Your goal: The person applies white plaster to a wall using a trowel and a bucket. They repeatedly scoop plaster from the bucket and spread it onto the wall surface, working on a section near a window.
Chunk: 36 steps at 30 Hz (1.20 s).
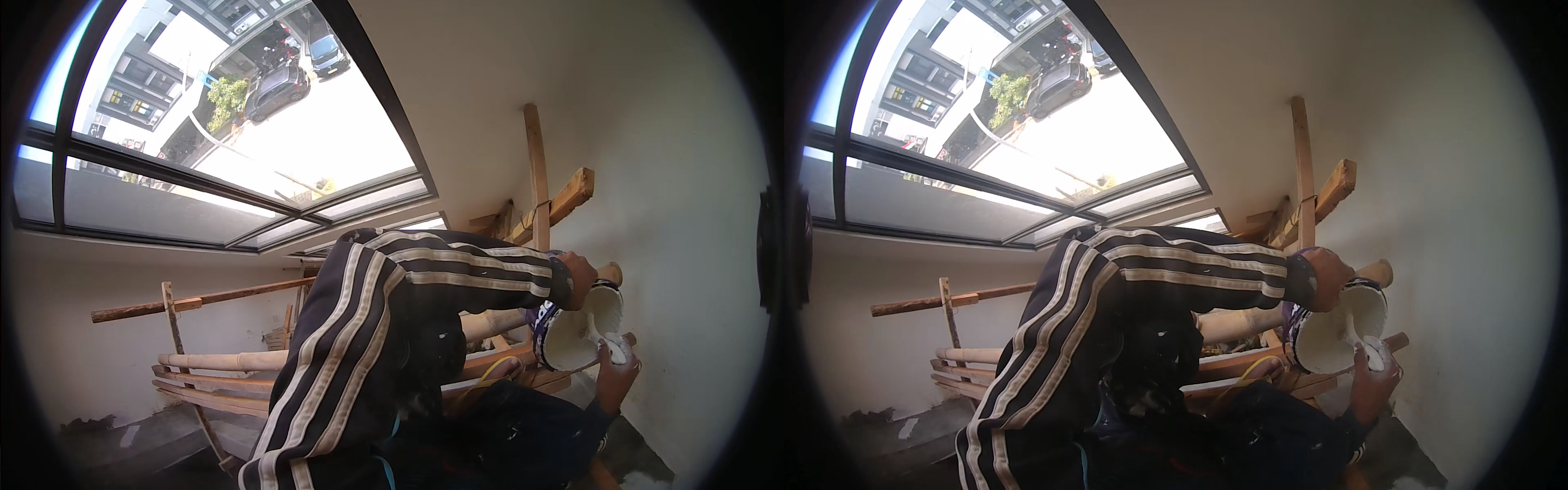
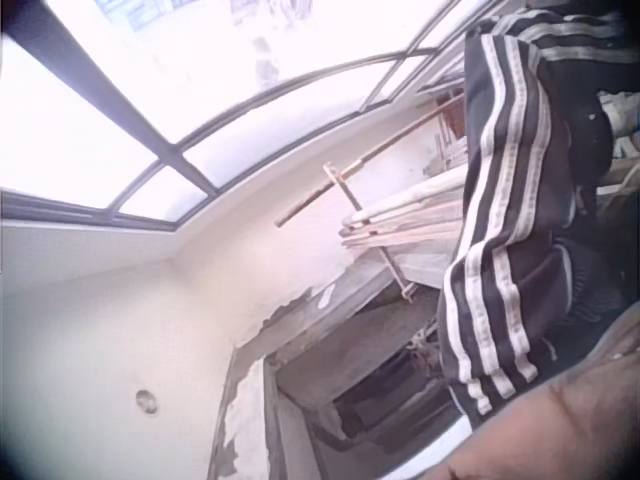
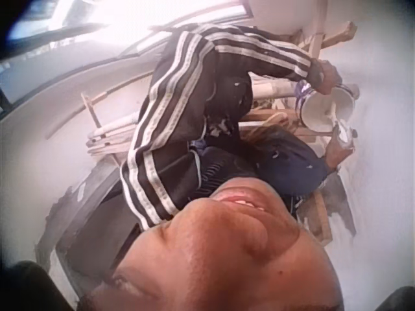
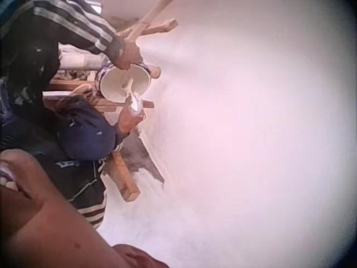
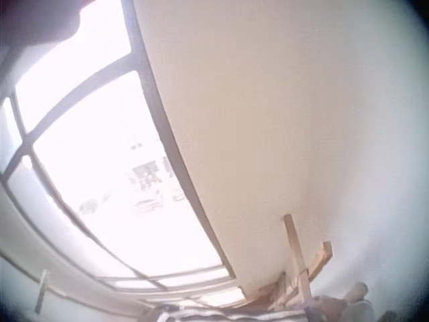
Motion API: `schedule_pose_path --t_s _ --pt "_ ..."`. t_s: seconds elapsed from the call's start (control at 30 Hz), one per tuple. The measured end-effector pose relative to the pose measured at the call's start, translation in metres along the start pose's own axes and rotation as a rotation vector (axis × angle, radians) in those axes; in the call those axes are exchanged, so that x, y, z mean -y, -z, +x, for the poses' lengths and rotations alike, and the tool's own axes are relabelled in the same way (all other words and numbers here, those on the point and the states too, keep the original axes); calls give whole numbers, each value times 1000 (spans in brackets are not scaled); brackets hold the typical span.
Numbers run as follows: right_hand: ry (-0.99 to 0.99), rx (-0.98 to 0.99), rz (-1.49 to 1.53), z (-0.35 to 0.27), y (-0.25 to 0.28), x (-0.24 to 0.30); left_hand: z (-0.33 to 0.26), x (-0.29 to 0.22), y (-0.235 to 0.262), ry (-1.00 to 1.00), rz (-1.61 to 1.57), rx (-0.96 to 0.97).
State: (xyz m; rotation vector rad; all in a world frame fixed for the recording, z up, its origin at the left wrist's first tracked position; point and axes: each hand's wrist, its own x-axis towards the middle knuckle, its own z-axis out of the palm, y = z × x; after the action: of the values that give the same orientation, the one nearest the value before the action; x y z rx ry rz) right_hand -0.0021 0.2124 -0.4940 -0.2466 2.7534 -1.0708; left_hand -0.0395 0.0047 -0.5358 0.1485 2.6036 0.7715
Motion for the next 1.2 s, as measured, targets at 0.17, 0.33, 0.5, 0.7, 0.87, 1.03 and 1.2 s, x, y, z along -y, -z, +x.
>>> schedule_pose_path --t_s 0.17,0.33,0.5,0.7,0.87,1.03,1.2 --pt "-175 -137 214 -27 3 -19 -7 -1 10 -12 -59 -54" --pt "-97 -150 214 -56 1 -88 -16 -3 20 46 -48 6" --pt "-117 -125 264 -64 1 -92 -16 -3 22 49 -56 20" --pt "-79 -117 346 -62 -7 -122 -21 -9 29 90 -72 -23" --pt "-17 -69 402 -57 -8 -119 -10 -3 16 95 -70 -56" --pt "-25 -40 451 -57 -9 -134 -9 -8 15 113 -99 -49" --pt "-95 -24 473 -63 -10 -126 -13 -6 5 126 -77 -72"
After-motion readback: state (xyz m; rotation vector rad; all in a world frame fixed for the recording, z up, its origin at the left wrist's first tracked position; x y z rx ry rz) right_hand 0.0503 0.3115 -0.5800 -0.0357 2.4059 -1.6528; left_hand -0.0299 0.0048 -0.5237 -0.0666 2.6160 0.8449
